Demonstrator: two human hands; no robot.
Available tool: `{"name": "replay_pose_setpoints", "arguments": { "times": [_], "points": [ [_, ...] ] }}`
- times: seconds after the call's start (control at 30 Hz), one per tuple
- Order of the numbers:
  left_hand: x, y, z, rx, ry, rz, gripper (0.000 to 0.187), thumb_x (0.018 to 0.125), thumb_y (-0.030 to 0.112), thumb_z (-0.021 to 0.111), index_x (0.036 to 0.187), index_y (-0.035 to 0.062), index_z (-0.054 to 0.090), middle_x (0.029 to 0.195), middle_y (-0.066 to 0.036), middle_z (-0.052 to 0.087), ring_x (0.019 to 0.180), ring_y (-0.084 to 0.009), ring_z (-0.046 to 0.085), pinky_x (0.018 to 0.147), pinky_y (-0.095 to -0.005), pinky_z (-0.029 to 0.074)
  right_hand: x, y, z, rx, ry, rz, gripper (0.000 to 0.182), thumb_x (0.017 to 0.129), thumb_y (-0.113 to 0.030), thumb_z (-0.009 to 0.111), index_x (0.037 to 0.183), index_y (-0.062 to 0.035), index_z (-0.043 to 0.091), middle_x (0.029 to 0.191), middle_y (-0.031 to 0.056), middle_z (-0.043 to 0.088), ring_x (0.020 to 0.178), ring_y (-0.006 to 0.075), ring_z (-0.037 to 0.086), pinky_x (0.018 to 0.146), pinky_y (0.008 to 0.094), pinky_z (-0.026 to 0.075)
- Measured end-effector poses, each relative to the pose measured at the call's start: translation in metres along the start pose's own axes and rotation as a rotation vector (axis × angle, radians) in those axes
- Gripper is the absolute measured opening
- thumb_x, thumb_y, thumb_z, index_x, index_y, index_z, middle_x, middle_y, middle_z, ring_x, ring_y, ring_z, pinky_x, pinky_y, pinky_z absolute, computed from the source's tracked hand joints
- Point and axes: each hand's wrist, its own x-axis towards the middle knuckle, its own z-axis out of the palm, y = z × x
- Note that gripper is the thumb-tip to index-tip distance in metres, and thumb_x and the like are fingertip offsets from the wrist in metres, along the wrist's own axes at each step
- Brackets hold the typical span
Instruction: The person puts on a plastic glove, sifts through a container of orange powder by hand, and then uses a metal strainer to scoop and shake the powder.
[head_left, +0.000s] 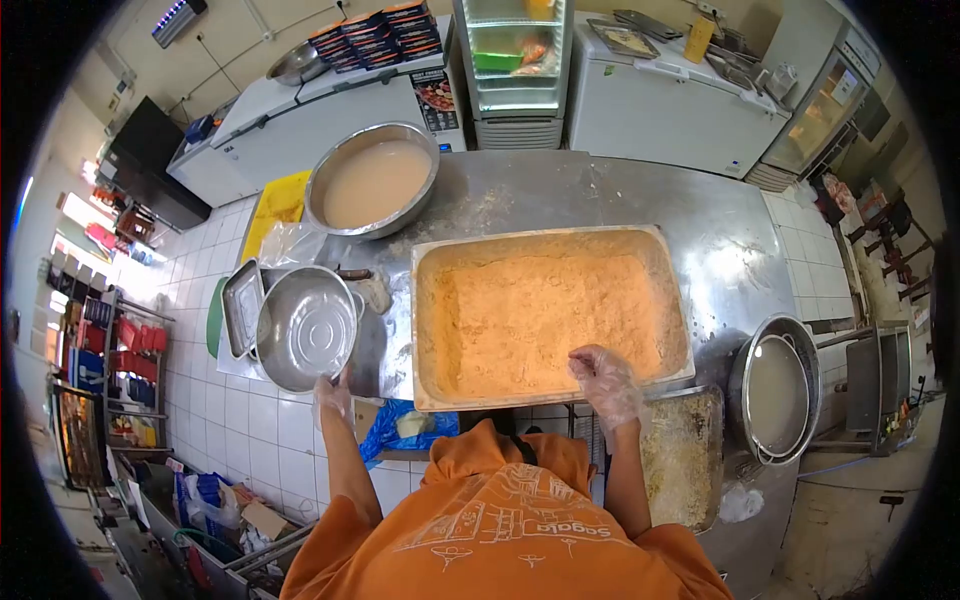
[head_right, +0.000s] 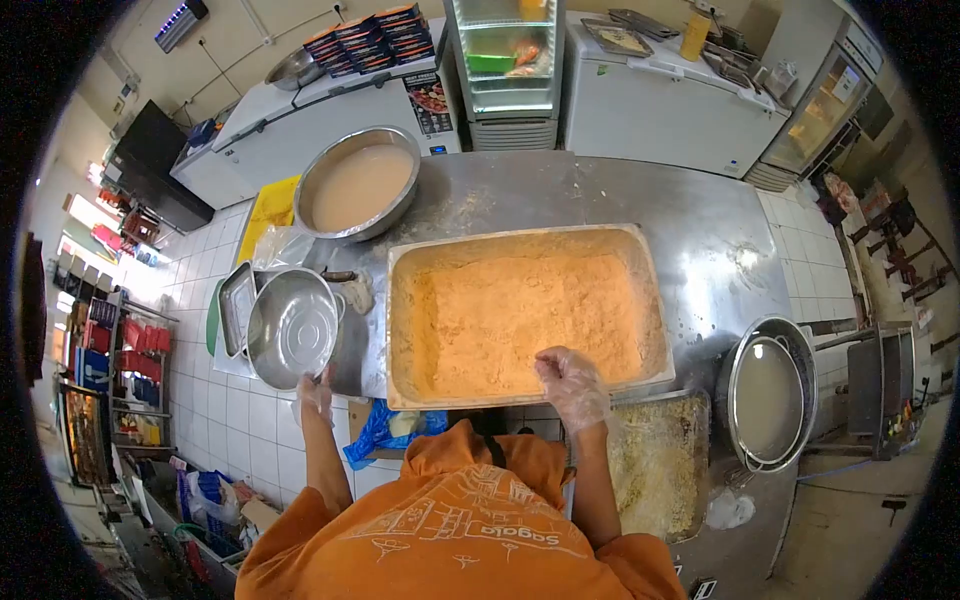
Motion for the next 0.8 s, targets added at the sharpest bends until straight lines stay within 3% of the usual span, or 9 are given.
{"name": "replay_pose_setpoints", "arguments": {
  "times": [0.13,0.2,0.27,0.3,0.4,0.5,0.6,0.7,0.8],
  "points": [
    [-0.003,-0.015,-0.009,-0.387,0.121,-0.007,0.035,0.096,0.012,0.044,0.122,-0.0117,0.048,0.116,-0.023,0.059,0.095,-0.0311,0.064,0.090,-0.0361,0.055,0.050,0.015,0.021,-0.342,-0.358,-0.089,0.030,0.095,-0.021,0.059,0.117,-0.0019,0.062,0.114,0.0141,0.066,0.104,0.0261,0.062,0.088,0.0354,0.048],
    [-0.012,-0.007,-0.020,-0.662,0.153,-0.043,0.035,0.095,0.011,0.044,0.121,-0.0112,0.048,0.117,-0.022,0.058,0.096,-0.0301,0.063,0.089,-0.0371,0.056,0.073,0.006,0.050,-0.567,-0.519,-0.158,0.040,0.096,-0.027,0.056,0.129,-0.0051,0.054,0.132,0.0170,0.053,0.122,0.0289,0.049,0.102,0.0377,0.039],
    [-0.044,0.060,-0.033,-1.051,0.194,-0.071,0.035,0.092,0.011,0.047,0.120,-0.0102,0.049,0.118,-0.021,0.057,0.097,-0.0293,0.062,0.089,-0.0379,0.056,0.104,0.004,0.091,-0.730,-0.673,-0.269,0.051,0.096,-0.033,0.052,0.138,-0.0066,0.045,0.147,0.0184,0.039,0.137,0.0302,0.035,0.114,0.0386,0.028],
    [-0.049,0.056,-0.037,-1.044,0.240,-0.068,0.036,0.092,0.014,0.049,0.120,-0.0095,0.049,0.119,-0.020,0.056,0.099,-0.0285,0.061,0.088,-0.0373,0.056,0.123,0.014,0.115,-0.776,-0.739,-0.344,0.057,0.096,-0.036,0.051,0.143,-0.0065,0.039,0.153,0.0184,0.030,0.143,0.0301,0.026,0.118,0.0384,0.021],
    [-0.065,0.060,-0.048,-1.023,0.354,-0.055,0.041,0.090,0.020,0.056,0.121,-0.0072,0.049,0.120,-0.018,0.054,0.104,-0.0262,0.058,0.086,-0.0353,0.055,0.179,0.062,0.178,-0.823,-0.570,-0.703,0.064,0.094,-0.039,0.052,0.145,-0.0044,0.035,0.155,0.0182,0.025,0.143,0.0319,0.025,0.118,0.0387,0.020],
    [-0.090,0.082,-0.051,-1.003,0.413,-0.086,0.047,0.088,0.023,0.060,0.124,-0.0050,0.047,0.122,-0.016,0.053,0.107,-0.0249,0.058,0.084,-0.0346,0.055,0.172,0.040,0.205,-0.997,-0.507,-0.638,0.069,0.092,-0.039,0.054,0.146,-0.0026,0.032,0.154,0.0192,0.026,0.143,0.0322,0.025,0.119,0.0388,0.018],
    [-0.107,0.078,-0.056,-0.983,0.437,-0.155,0.049,0.088,0.021,0.057,0.129,-0.0034,0.045,0.126,-0.015,0.053,0.106,-0.0250,0.059,0.083,-0.0348,0.055,0.163,0.038,0.210,-0.857,-0.709,-0.452,0.068,0.093,-0.040,0.054,0.146,-0.0020,0.033,0.151,0.0201,0.031,0.140,0.0330,0.031,0.117,0.0392,0.022],
    [-0.104,0.094,-0.054,-0.997,0.471,-0.241,0.049,0.087,0.020,0.059,0.128,-0.0030,0.046,0.124,-0.015,0.053,0.104,-0.0245,0.059,0.078,-0.0333,0.055,0.163,0.093,0.215,-0.778,-0.720,-0.647,0.061,0.096,-0.043,0.051,0.141,-0.0022,0.042,0.141,0.0231,0.044,0.133,0.0331,0.040,0.112,0.0397,0.031],
    [-0.097,0.088,-0.056,-1.003,0.501,-0.299,0.050,0.088,0.019,0.060,0.130,-0.0040,0.045,0.123,-0.017,0.053,0.104,-0.0247,0.058,0.073,-0.0331,0.054,0.140,0.045,0.184,-0.767,-1.104,-0.227,0.054,0.098,-0.045,0.043,0.137,-0.0075,0.050,0.137,0.0197,0.051,0.130,0.0329,0.044,0.111,0.0413,0.033]
  ]
}}
